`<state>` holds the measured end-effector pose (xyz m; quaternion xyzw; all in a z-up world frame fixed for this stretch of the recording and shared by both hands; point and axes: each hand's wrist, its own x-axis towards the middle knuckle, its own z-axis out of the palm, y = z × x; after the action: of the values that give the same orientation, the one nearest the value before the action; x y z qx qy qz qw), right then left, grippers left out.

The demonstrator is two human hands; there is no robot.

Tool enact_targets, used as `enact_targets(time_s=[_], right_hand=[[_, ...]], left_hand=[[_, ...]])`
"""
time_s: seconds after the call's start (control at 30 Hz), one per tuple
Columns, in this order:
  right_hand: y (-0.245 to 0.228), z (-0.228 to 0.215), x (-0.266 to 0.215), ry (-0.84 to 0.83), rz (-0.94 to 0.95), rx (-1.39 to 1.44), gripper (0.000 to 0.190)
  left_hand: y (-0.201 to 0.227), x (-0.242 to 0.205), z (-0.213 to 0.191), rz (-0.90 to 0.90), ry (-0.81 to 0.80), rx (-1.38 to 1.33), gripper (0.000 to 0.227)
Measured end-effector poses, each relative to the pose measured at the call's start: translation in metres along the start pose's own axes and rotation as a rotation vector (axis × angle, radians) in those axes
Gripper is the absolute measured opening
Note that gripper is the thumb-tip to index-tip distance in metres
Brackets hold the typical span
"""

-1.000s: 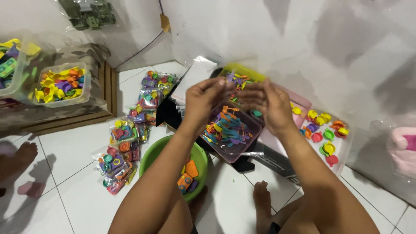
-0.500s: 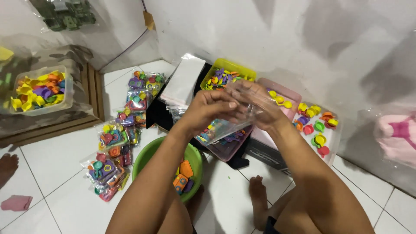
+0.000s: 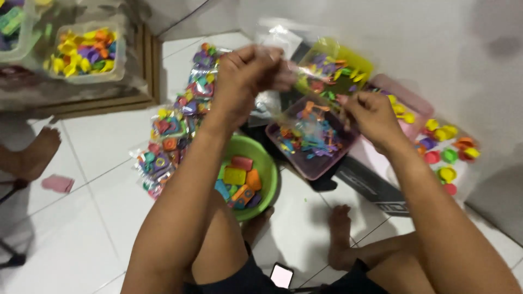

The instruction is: Sorting and packing small colorful plastic toy pieces into clear plastic bags while sitting on the floor.

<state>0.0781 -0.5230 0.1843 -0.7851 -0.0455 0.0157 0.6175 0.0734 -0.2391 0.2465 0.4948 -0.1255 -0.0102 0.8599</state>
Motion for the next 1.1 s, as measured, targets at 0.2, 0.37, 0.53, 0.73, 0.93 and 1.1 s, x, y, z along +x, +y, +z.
enact_targets(time_s=[0.2, 0.37, 0.53, 0.73, 0.93, 1.1], right_hand=[[0.03, 0.074, -0.027, -0.821, 0.152, -0.348, 0.015], [0.141, 0.187, -0.054, -1.02, -0.051, -0.881, 0.013], [0.26, 0.271, -0.083, -0.836, -0.049, -0.862, 0.038], [0.311, 0.291, -0.1, -0.691, -0.007, -0.841, 0.042], [0.292, 0.293, -0.104, -0.672, 0.069, -0.875, 0.04], [0.307, 0.321, -0.113, -0.505, -0.312, -0.902, 0.045]], left_hand=[[0.022, -0.013, -0.027, 0.056, 0.188, 0.062, 0.028], [0.023, -0.016, -0.031, 0.106, 0.177, 0.123, 0.027], [0.015, -0.017, -0.033, 0.131, 0.136, 0.11, 0.025], [0.015, -0.017, -0.034, 0.141, 0.117, 0.111, 0.025], [0.015, -0.014, -0.04, 0.152, 0.11, 0.087, 0.026], [0.015, -0.016, -0.042, 0.175, 0.114, 0.088, 0.024]])
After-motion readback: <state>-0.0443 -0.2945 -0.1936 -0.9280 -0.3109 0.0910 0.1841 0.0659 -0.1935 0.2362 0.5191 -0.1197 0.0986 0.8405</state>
